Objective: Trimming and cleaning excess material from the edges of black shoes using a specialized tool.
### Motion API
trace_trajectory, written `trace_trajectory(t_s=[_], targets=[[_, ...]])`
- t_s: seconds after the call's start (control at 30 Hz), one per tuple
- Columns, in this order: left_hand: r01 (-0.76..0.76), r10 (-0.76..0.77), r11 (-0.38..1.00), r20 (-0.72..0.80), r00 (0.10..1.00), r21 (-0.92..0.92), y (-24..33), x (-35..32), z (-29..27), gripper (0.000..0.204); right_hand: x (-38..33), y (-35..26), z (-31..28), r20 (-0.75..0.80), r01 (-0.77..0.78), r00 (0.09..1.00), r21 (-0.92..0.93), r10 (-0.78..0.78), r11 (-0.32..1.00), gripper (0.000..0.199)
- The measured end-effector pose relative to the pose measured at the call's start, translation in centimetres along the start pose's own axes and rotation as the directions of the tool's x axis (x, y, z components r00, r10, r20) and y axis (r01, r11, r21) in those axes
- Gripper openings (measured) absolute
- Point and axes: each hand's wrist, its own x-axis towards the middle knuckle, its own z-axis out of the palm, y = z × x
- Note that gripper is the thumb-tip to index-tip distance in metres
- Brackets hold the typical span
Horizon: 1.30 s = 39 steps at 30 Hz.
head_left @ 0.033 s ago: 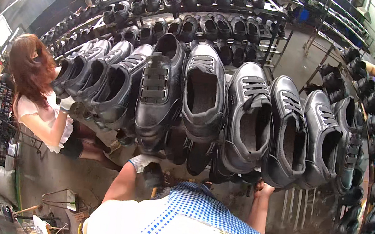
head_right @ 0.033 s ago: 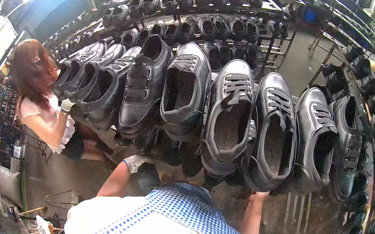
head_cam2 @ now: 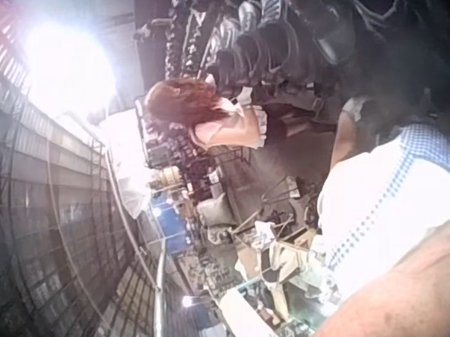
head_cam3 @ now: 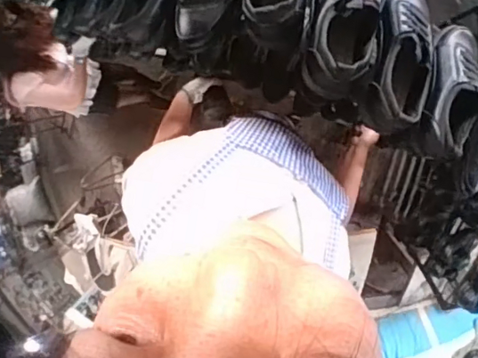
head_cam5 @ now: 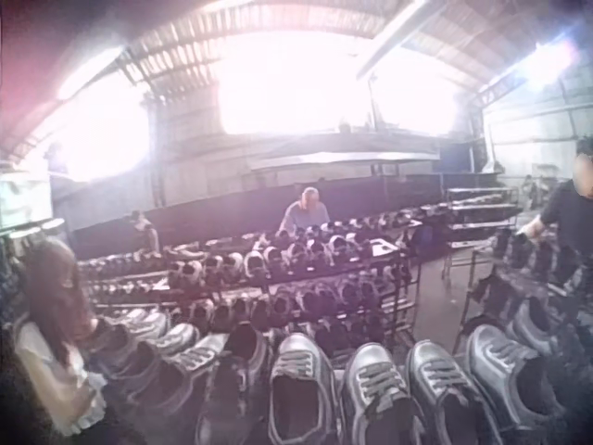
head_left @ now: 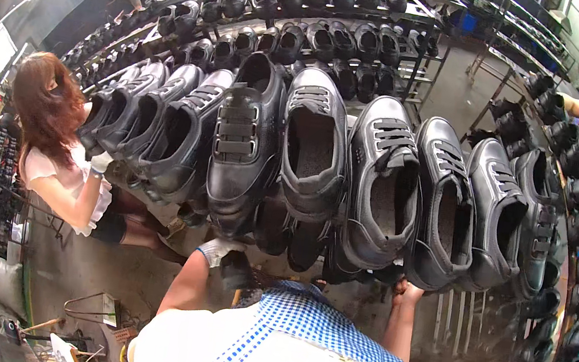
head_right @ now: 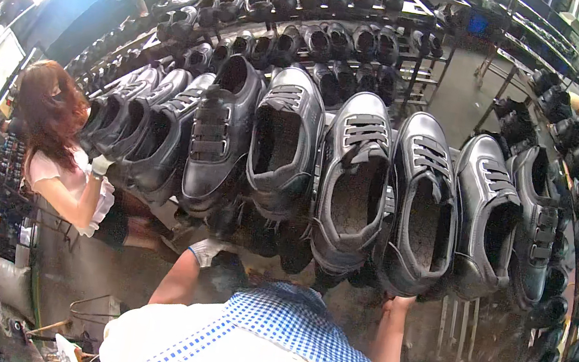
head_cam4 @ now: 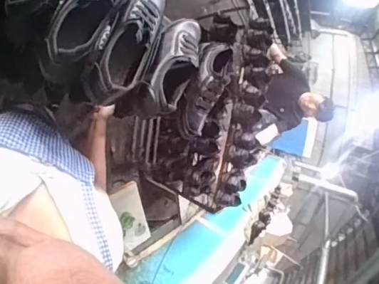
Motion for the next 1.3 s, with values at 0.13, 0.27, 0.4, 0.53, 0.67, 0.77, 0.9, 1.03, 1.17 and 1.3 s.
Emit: trace_trajectory(t_s=[0.13,0.27,0.4,0.53,0.67,0.77,0.9,1.03,1.17,1.3], targets=[[-0.158,0.165,0.917,0.012,0.986,0.365,3.0,-1.9,2.1,0.036,-0.4,-0.1,-1.8,0.12,0.049,0.992,-0.175,-0.028,0.983,0.042],[0.279,-0.191,0.919,-0.305,0.933,0.278,-3.0,1.6,1.3,0.038,0.0,3.1,0.2,-0.021,-0.148,0.989,-0.105,0.146,0.983,0.035],[0.15,-0.064,0.831,-0.176,0.982,0.536,-0.5,0.1,5.4,0.039,-5.0,-0.3,6.2,-0.044,-0.2,0.98,-0.242,0.195,0.949,0.027],[0.038,0.023,0.721,-0.078,0.997,0.692,3.0,-4.5,9.2,0.041,-3.8,-1.4,7.3,0.022,-0.301,0.952,-0.101,0.305,0.948,0.043],[-0.063,0.076,0.606,0.022,0.997,0.793,5.9,-9.6,15.5,0.043,-1.0,-2.0,9.2,0.043,-0.267,0.96,-0.151,0.276,0.952,0.048],[-0.374,0.186,0.658,0.34,0.922,0.654,6.8,-10.8,17.4,0.021,-0.5,-2.3,11.5,0.099,-0.28,0.951,-0.137,0.294,0.95,0.045],[-0.457,0.311,0.599,0.335,0.89,0.658,9.1,-14.8,23.0,0.022,1.3,-2.3,13.0,0.059,-0.352,0.927,-0.199,0.37,0.915,0.043],[-0.445,0.445,0.599,0.186,0.876,0.666,9.5,-16.2,28.7,0.02,3.0,-2.5,12.5,0.121,-0.344,0.918,-0.23,0.378,0.91,0.044],[-0.503,0.469,0.686,0.21,0.858,0.526,9.9,-14.7,31.8,0.032,1.2,-5.8,9.7,0.32,-0.379,0.796,-0.398,0.513,0.835,0.04],[-0.486,0.409,0.822,0.287,0.866,0.296,9.9,-13.7,38.1,0.033,-2.9,-11.2,2.8,0.439,-0.187,0.737,-0.597,0.513,0.78,0.036]])
